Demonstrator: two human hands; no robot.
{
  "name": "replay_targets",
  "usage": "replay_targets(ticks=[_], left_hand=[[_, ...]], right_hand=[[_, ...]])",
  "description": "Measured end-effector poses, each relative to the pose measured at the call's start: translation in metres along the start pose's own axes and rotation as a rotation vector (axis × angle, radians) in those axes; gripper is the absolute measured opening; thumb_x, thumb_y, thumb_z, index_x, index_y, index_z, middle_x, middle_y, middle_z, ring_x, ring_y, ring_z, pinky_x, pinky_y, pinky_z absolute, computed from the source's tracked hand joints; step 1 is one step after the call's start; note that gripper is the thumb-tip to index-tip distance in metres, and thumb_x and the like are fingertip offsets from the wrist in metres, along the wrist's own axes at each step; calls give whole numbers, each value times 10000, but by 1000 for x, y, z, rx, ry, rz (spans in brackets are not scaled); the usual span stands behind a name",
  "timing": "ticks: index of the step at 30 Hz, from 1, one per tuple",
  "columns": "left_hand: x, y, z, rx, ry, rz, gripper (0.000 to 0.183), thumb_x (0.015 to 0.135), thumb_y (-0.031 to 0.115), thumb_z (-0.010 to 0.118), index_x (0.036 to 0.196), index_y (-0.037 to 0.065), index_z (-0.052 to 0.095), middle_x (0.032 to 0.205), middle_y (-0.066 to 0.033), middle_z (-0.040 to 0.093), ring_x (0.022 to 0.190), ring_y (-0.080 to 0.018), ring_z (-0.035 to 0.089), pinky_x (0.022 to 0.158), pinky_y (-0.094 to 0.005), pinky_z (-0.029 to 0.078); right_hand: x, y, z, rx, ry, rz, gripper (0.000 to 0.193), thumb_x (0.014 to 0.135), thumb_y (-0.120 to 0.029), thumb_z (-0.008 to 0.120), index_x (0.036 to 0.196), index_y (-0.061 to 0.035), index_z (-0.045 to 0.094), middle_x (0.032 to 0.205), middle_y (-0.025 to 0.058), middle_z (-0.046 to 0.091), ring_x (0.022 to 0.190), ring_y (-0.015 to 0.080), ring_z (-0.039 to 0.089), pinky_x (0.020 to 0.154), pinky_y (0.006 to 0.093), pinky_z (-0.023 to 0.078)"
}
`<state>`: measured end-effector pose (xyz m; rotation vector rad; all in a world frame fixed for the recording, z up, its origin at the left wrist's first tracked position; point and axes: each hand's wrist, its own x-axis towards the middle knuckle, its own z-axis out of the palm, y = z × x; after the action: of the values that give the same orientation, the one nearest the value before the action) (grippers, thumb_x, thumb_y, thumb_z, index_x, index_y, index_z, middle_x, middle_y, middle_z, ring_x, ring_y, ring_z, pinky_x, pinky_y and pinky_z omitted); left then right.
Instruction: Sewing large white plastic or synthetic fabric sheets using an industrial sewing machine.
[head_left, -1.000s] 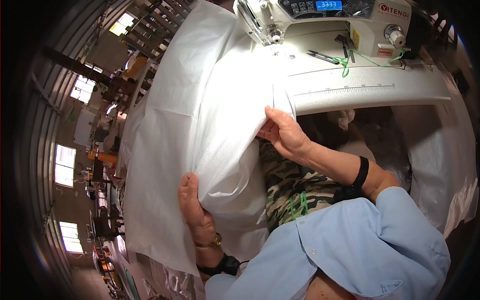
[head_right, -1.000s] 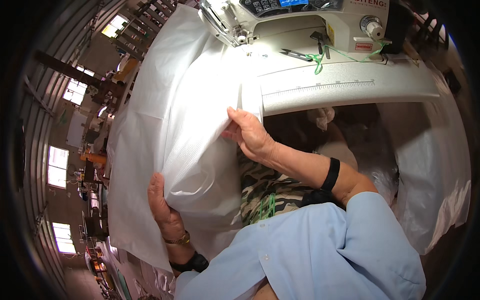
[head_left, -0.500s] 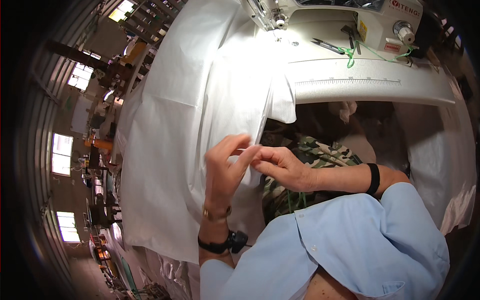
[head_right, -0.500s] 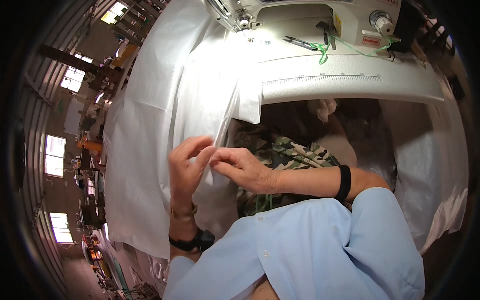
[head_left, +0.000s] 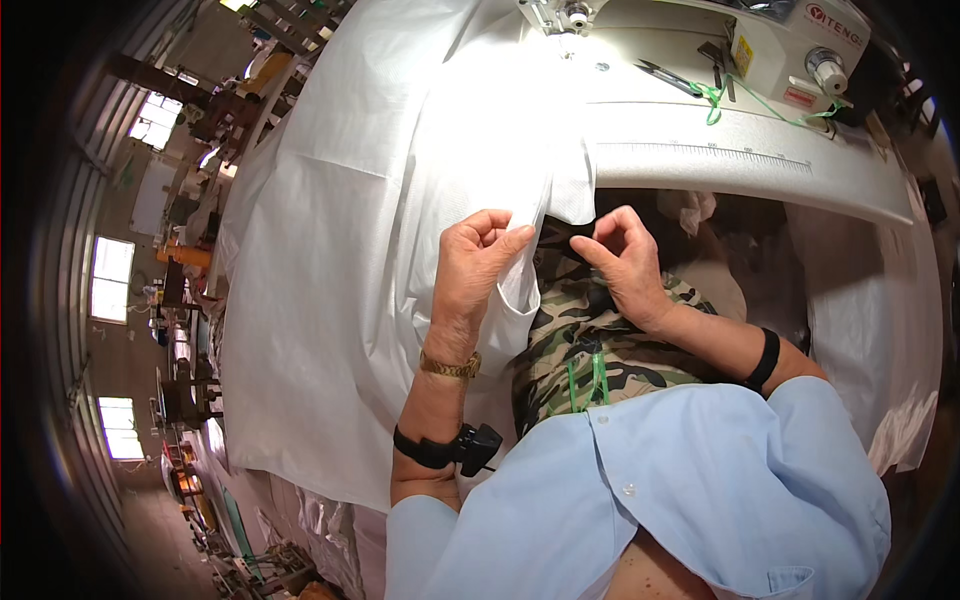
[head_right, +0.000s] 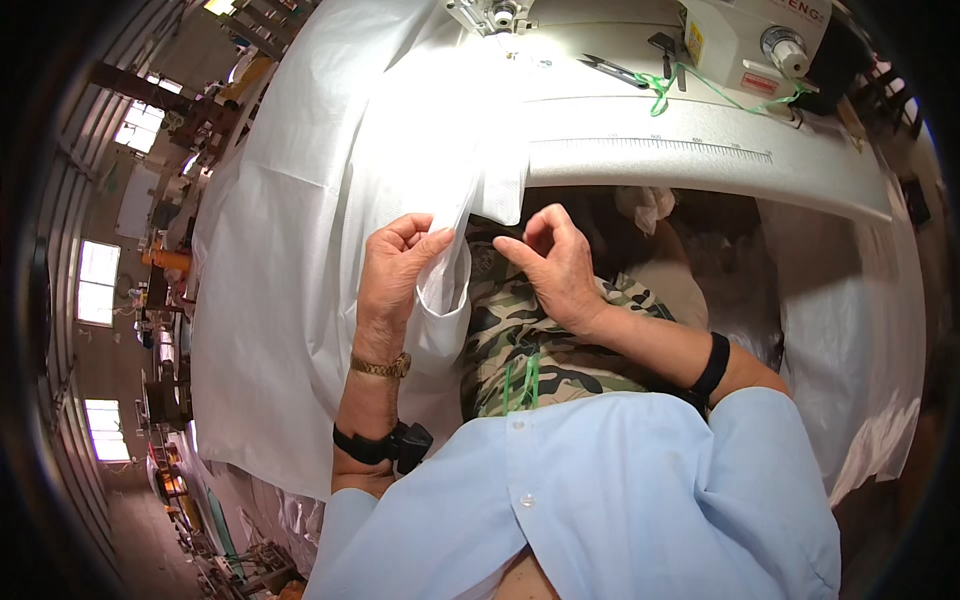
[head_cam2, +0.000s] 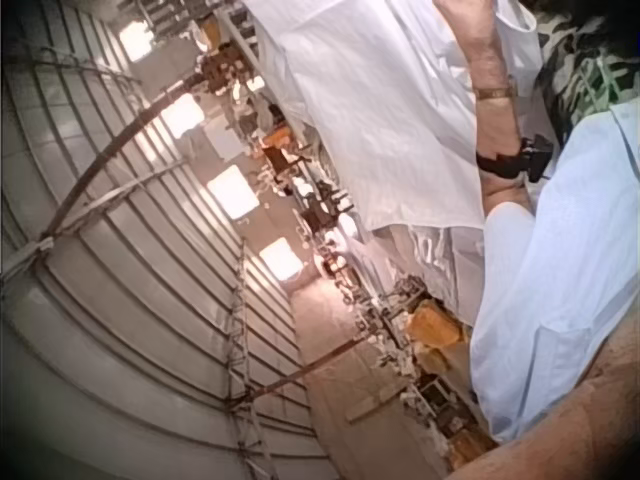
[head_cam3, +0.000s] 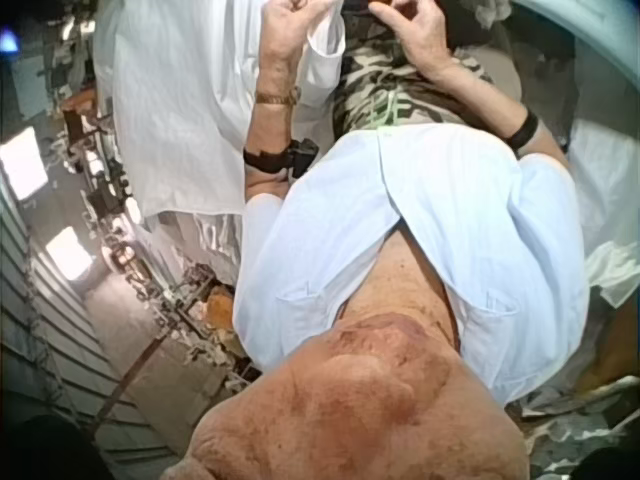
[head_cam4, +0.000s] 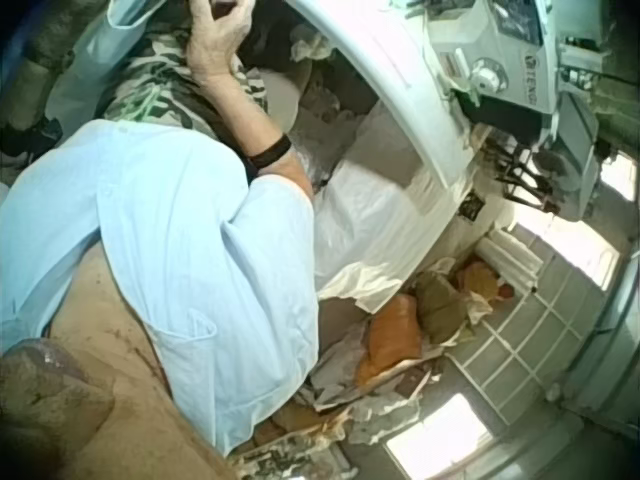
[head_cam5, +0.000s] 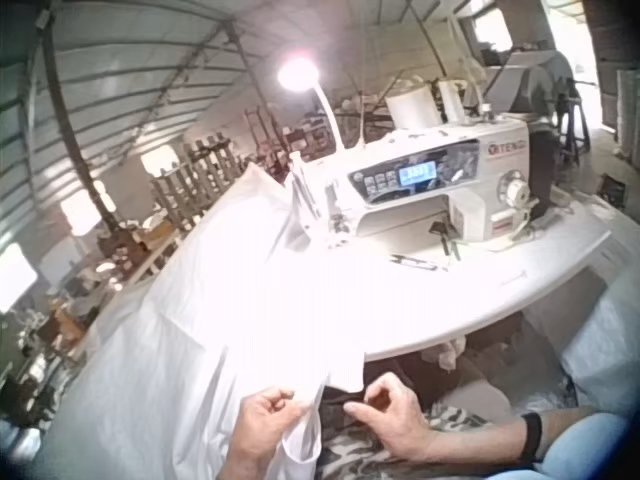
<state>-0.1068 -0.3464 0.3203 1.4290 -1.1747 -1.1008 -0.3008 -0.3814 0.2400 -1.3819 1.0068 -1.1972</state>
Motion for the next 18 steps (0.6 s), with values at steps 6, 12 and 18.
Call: replay_targets(ticks=[6, 12, 18], left_hand=[[2, 7, 10, -120, -43, -29, 283, 899, 12, 633, 1163, -88, 651, 949, -63, 714, 776, -48, 640, 675, -188, 511], [5, 19, 33, 50, -28, 143, 269, 886, 11, 556, 1111, -62, 686, 776, 48, 604, 643, 0, 462, 542, -188, 364], [4, 19, 39, 225, -82, 244, 400, 875, -3, 527, 1257, -38, 641, 815, 60, 611, 655, 5, 448, 557, -176, 373]], right_hand=[[24, -6, 13, 44, 61, -135, 219, 909, -154, 689, 884, -32, 510, 735, 42, 525, 677, 118, 505, 626, 295, 457], [37, -43, -1, 38, -25, -287, 117, 937, -75, 623, 922, 13, 548, 773, 80, 570, 713, 132, 554, 667, 297, 484], [42, -53, 4, -108, -99, -467, 105, 909, -24, 628, 989, 23, 580, 843, 132, 599, 747, 208, 604, 696, 326, 503]])
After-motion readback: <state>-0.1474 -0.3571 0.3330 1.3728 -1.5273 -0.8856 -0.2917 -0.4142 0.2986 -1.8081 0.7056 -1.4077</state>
